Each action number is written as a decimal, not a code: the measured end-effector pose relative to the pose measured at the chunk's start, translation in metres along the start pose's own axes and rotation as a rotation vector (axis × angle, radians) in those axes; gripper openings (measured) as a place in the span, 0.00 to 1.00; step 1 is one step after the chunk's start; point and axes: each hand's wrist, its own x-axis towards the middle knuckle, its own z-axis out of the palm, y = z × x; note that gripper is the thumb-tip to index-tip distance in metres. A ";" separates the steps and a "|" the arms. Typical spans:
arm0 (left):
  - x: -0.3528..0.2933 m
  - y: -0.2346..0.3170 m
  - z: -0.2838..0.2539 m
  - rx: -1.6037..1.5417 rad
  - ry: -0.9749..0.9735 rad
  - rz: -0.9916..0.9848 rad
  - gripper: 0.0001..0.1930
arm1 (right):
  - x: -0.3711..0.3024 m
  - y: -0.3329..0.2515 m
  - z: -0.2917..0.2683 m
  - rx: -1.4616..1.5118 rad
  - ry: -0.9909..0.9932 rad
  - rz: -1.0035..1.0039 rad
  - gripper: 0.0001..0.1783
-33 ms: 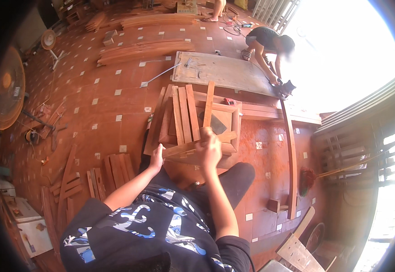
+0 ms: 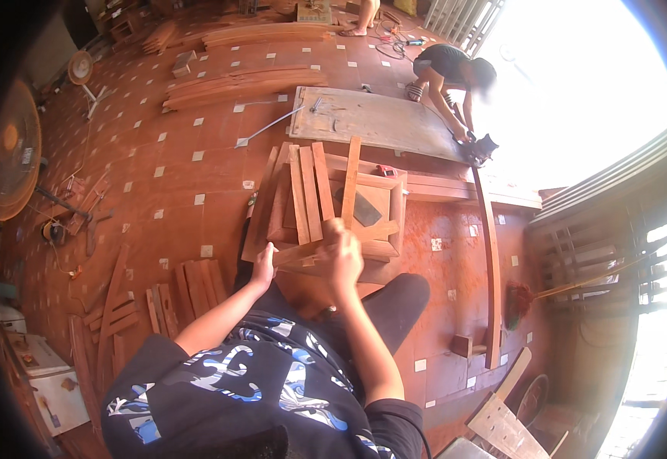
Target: The person sits on the floor and sands a small wooden plank with a sanding block. They hold the plank with one hand and rub the sanding block along its length repeatedly. Another person is visible in the background working with a power tool.
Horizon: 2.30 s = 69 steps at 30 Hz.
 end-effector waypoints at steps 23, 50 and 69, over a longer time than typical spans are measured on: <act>0.007 0.019 0.001 -0.002 -0.092 -0.059 0.22 | 0.071 0.084 -0.024 0.146 0.145 0.334 0.27; 0.008 0.022 -0.001 0.000 -0.111 -0.127 0.25 | 0.034 0.042 -0.023 -0.060 0.085 0.196 0.25; 0.010 0.018 -0.003 -0.032 -0.120 -0.167 0.23 | 0.020 0.006 -0.015 0.073 -0.017 0.206 0.24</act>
